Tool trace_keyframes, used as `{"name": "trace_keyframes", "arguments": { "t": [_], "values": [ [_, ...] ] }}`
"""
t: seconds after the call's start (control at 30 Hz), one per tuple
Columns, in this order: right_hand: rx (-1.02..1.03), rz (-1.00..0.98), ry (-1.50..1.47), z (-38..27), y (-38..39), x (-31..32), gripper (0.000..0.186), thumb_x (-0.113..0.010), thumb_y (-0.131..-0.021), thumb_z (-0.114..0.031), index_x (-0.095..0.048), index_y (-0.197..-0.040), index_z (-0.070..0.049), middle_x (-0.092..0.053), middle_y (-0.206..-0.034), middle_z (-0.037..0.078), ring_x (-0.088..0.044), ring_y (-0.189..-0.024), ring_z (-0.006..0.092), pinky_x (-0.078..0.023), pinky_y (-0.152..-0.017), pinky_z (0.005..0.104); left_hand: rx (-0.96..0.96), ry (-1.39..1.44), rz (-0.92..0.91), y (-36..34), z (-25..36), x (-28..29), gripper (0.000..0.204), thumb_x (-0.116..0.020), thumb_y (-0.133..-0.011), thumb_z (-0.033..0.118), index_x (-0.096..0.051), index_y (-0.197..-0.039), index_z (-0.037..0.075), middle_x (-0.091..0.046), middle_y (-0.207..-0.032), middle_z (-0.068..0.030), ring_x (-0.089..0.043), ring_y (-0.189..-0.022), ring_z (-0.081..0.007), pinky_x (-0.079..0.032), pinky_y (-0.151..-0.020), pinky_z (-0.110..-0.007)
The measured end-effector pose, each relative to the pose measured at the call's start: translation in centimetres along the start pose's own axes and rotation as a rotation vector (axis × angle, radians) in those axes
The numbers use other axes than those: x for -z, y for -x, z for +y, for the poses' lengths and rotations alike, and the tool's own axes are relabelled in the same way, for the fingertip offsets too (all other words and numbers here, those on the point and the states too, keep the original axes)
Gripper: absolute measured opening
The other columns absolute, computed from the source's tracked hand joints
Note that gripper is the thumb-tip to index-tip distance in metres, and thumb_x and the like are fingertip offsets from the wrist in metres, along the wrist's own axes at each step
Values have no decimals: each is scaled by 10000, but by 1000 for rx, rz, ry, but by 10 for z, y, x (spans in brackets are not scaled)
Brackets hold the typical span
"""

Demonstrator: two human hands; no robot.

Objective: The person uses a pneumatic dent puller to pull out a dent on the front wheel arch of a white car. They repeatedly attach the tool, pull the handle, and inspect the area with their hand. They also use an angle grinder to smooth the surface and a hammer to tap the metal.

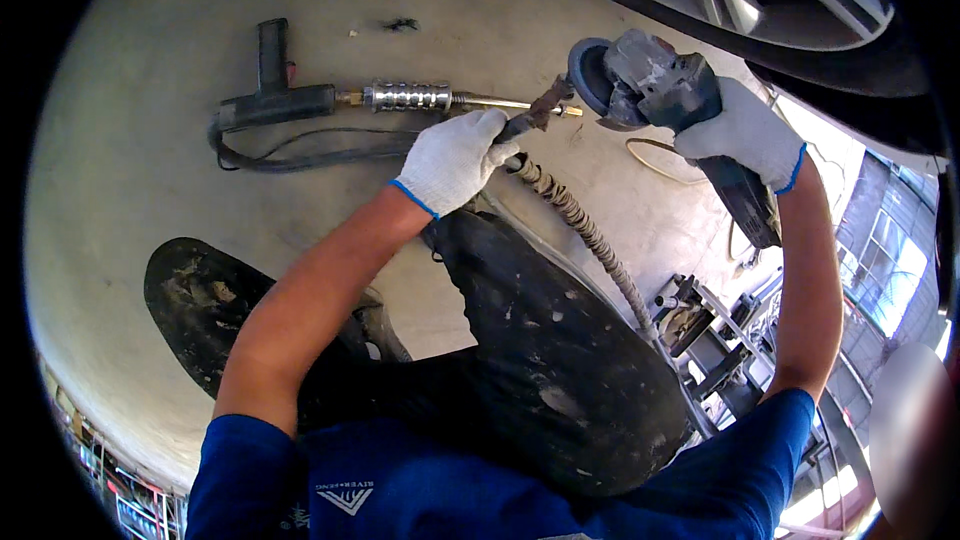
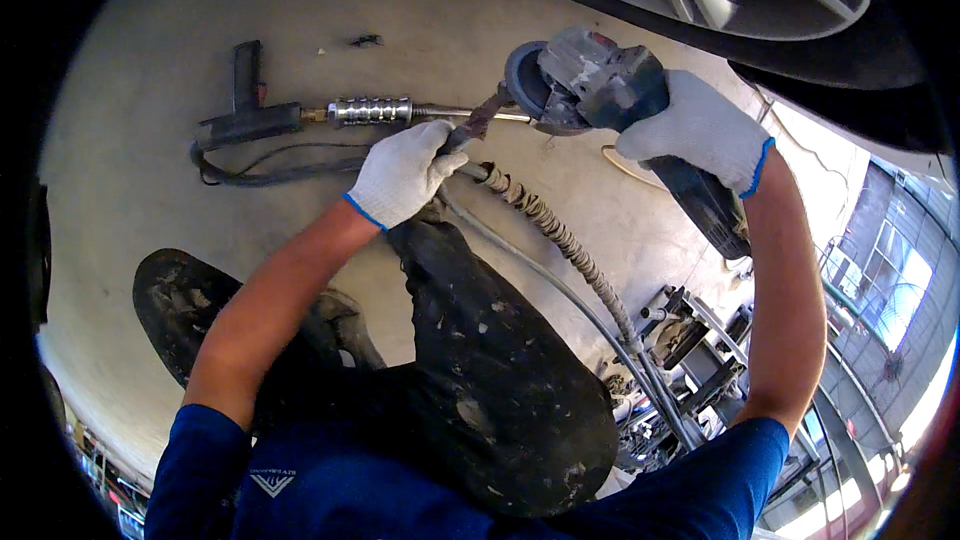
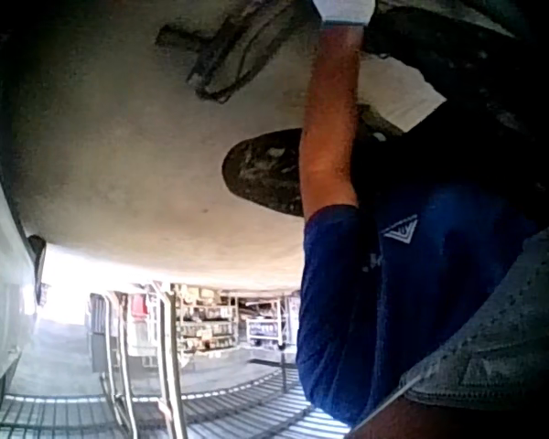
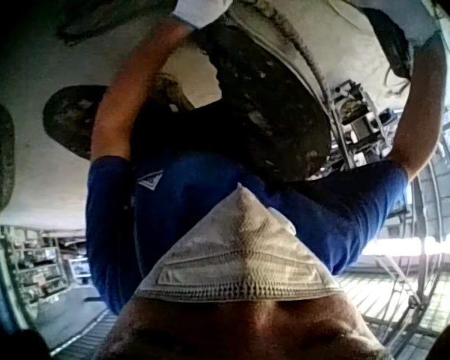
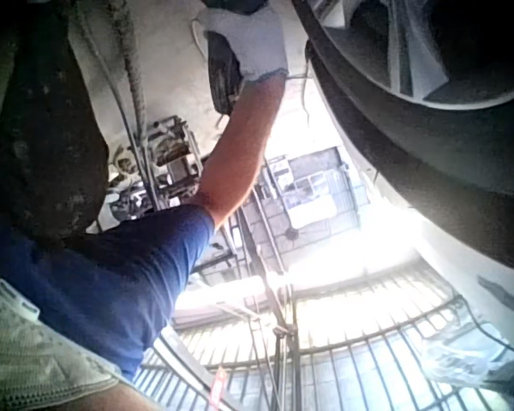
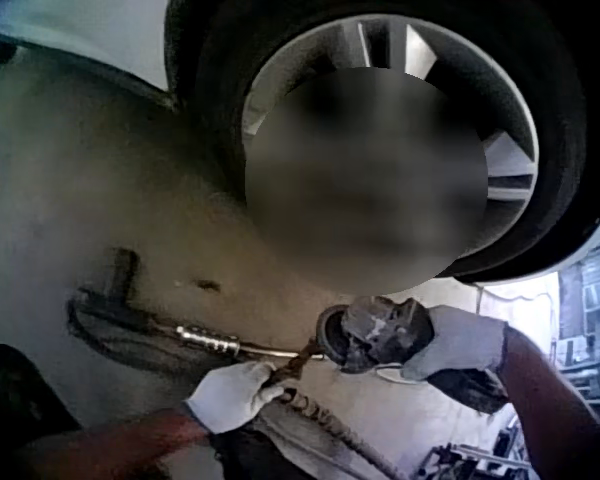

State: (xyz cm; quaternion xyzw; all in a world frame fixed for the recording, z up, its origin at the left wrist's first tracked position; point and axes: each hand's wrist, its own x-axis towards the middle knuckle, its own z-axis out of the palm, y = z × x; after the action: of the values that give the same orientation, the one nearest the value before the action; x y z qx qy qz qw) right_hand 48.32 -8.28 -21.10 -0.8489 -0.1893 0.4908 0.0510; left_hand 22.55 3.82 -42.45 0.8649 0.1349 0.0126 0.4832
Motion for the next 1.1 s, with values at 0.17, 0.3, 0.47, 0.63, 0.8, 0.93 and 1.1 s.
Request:
{"name": "trace_keyframes", "arguments": {
  "t": [0.17, 0.3, 0.47, 0.63, 0.8, 0.93, 1.1],
  "values": [
    [-13, -6, -2, 6, -2, 0, 411, -794, -631, -286, -701, -901, 10, -625, -730, 56, -567, -624, 147, -490, -597, 283, 6, -39, -47, -2, 0, 4, 315, -604, -959, 371, -547, -985, 63, -631, -887, -166, -636, -842, -406, -497, -691, -524],
    [-45, -24, 43, 0, -3, 1, 413, -781, -632, -285, -696, -897, 20, -627, -729, 63, -565, -610, 149, -482, -584, 287, -5, -25, -48, -2, -2, 2, 329, -598, -962, 383, -534, -977, 60, -627, -890, -170, -636, -840, -406, -498, -688, -524],
    [-61, 1, 99, -4, -1, 2, 410, -784, -627, -285, -696, -881, 25, -636, -725, 73, -573, -602, 154, -486, -580, 288, -31, -21, -9, 0, -5, -1, 322, -611, -955, 376, -552, -1003, 62, -631, -887, -168, -639, -839, -402, -498, -689, -520],
    [-65, -4, 48, -2, -2, 0, 429, -786, -625, -285, -696, -908, 25, -653, -751, 84, -595, -625, 163, -503, -600, 282, -21, -22, -15, 0, -5, 0, 309, -632, -944, 358, -574, -1033, 68, -635, -877, -160, -641, -840, -396, -494, -689, -515],
    [-49, -9, 33, -8, 1, 0, 452, -788, -630, -290, -695, -939, 27, -647, -759, 80, -593, -645, 160, -505, -625, 282, -31, -21, -39, -1, -2, 3, 314, -597, -964, 369, -537, -973, 60, -630, -880, -169, -637, -822, -408, -498, -674, -519],
    [-36, 7, 45, -6, -1, 0, 423, -783, -633, -258, -680, -929, 25, -645, -756, 64, -591, -649, 147, -504, -624, 277, -27, -34, -29, -1, -4, 0, 316, -597, -963, 370, -538, -971, 59, -629, -869, -168, -639, -822, -402, -497, -674, -519],
    [-76, 12, 110, -7, -2, -1, 404, -780, -641, -260, -681, -918, 18, -643, -760, 59, -583, -650, 143, -498, -626, 274, -27, -22, 27, -2, -5, -1, 300, -630, -946, 347, -563, -990, 59, -630, -854, -170, -637, -820, -406, -495, -679, -515]
  ]
}}
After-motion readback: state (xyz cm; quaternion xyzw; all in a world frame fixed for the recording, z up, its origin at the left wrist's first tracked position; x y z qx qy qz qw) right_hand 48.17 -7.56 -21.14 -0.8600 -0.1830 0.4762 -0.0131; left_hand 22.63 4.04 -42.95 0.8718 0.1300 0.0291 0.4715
